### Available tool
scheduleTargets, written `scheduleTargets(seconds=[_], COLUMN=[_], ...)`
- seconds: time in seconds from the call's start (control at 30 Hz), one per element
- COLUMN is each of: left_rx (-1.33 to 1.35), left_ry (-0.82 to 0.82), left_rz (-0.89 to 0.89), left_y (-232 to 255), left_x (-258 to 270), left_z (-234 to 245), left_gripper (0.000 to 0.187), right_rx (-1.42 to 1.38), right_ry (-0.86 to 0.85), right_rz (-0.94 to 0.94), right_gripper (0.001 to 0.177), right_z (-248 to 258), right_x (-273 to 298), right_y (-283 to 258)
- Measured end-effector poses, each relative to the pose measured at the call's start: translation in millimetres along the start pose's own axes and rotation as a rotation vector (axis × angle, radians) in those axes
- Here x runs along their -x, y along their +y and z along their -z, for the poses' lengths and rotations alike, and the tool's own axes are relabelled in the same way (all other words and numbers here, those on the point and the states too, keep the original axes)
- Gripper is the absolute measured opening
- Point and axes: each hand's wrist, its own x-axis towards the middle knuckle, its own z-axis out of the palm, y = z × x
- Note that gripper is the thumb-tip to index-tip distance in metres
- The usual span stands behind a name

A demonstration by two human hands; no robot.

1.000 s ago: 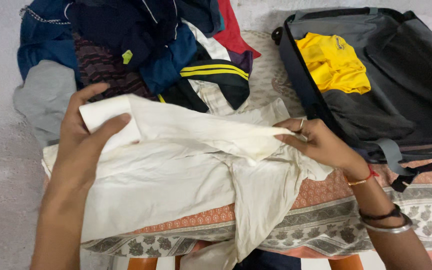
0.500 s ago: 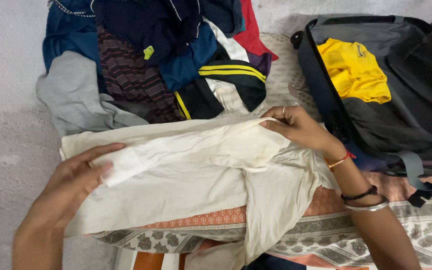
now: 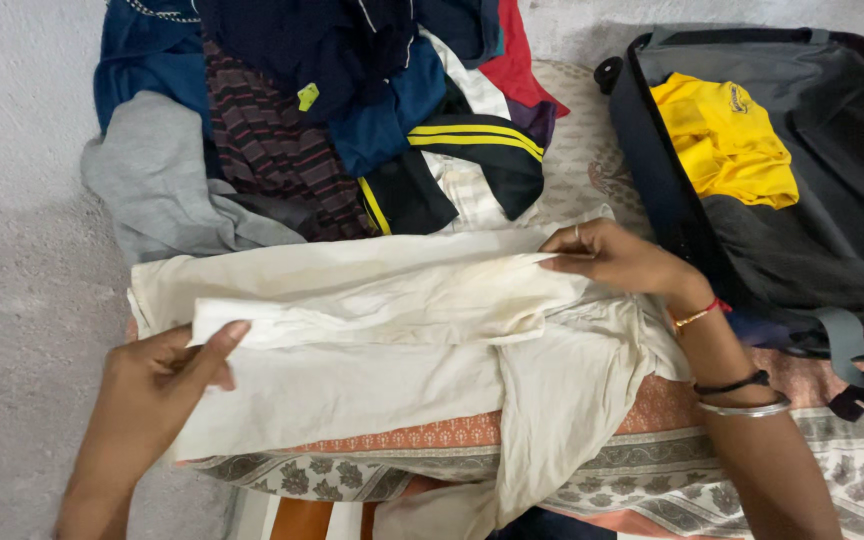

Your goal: The person smooths a white shirt on a bed, folds the sleeves across the back, folds the sides inward, and then folds the shirt into a rectangle before placing it into a suitcase.

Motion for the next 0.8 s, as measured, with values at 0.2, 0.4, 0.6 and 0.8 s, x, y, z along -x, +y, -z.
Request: scheduleTargets(seconds=[0.2,0.4,0.6,0.8], left_rx=[-0.341,0.103,0.262,0.3], left_ry=[0.195,0.161,0.17,0.197], left_rz=[-0.452,0.014,-0.114,-0.133], left_y=[-22.5,-29.6,-4.8,-20.3], left_x=[-1.0,-23.7,-38.7,-61.6], left_z=[14.7,12.5,-1.5,-9.9], left_gripper=[0.042,0.04,0.035,0.033], right_rx=[-0.09,-0.061,0.224,0.265], right_ry=[0.118,0.143,0.188,0.244], right_rz=[-0.042,-0.013,-0.001,0.046], right_gripper=[0.024,0.024,0.025,0.025], right_z=[11.5,3.5,-9.7,-15.7], right_x=[6.7,-9.6,-33.0,-38.7], right_y=[11.6,7.6,3.6,13.5])
